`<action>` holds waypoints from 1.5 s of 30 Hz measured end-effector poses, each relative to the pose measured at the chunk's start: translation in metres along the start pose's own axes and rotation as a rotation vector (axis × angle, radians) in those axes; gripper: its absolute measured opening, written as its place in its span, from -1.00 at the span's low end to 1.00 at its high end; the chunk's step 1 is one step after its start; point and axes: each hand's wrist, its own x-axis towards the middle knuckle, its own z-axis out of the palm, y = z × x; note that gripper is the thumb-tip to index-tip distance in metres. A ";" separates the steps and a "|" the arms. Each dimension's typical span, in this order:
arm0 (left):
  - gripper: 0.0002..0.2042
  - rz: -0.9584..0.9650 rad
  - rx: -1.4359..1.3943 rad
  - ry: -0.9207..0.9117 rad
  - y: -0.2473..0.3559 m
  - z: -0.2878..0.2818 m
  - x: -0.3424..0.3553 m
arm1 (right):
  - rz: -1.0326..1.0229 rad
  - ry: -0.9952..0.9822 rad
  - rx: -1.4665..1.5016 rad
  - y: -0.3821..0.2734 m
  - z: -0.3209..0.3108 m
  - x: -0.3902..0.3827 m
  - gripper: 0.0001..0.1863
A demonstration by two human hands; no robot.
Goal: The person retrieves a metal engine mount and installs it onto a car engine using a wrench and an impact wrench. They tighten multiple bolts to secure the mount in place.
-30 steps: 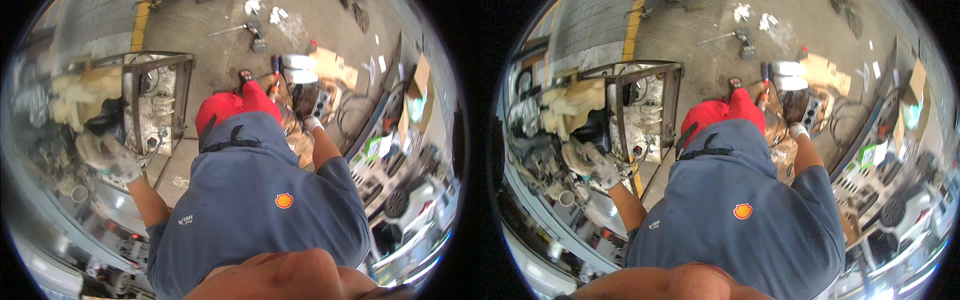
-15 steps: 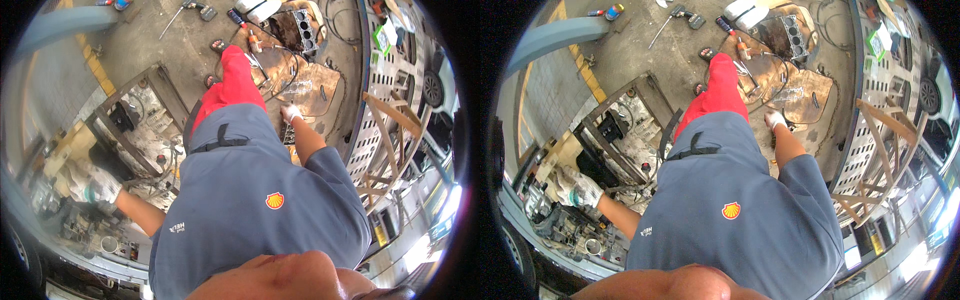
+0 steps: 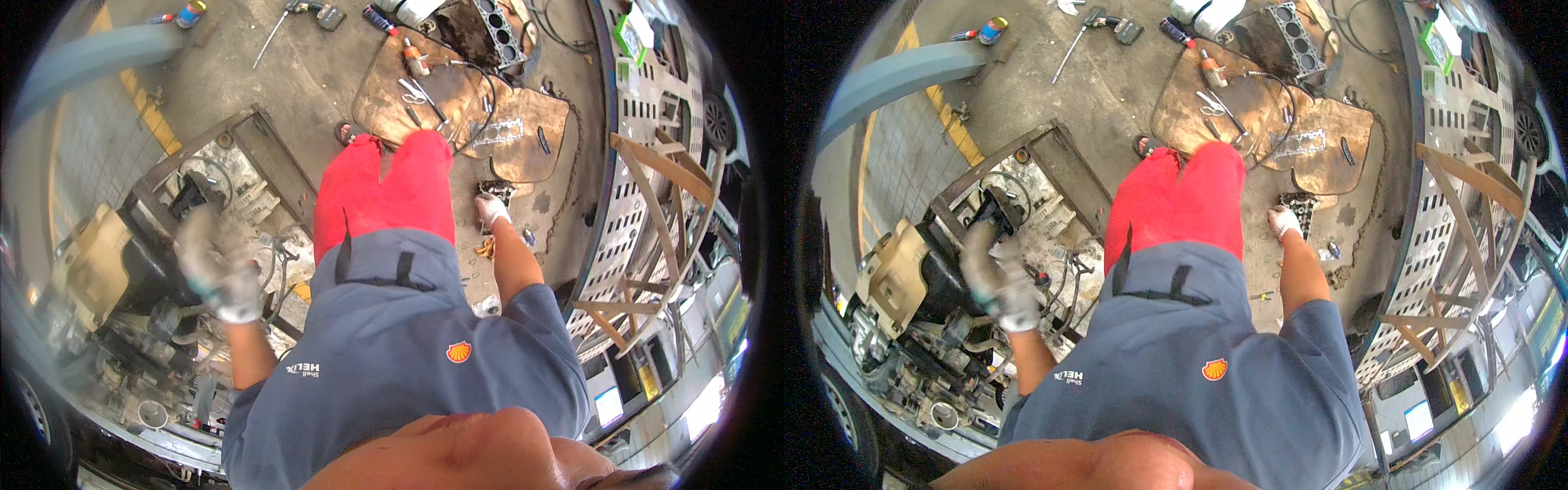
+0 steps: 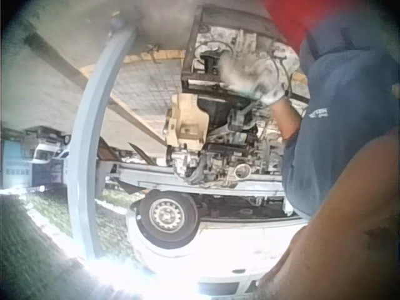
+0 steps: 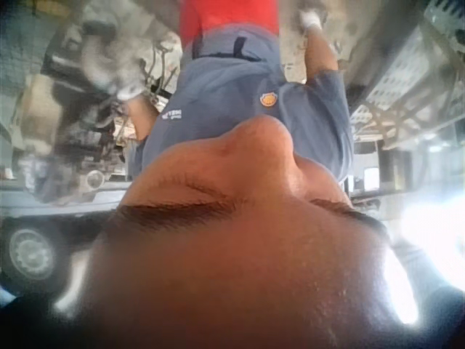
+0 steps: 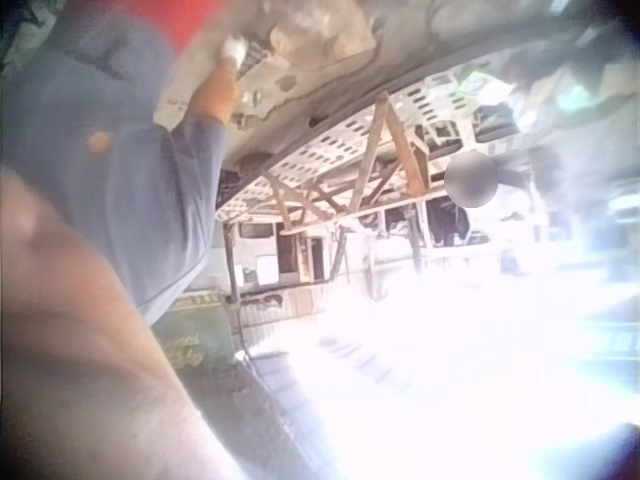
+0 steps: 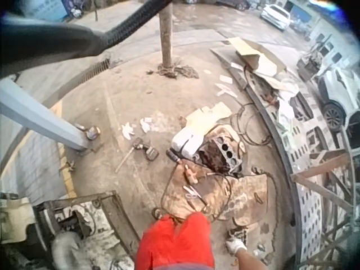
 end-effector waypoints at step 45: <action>-0.62 -0.116 0.162 -1.093 -0.055 0.290 -0.012 | -1.146 0.093 0.225 -0.331 -0.072 -0.126 -0.58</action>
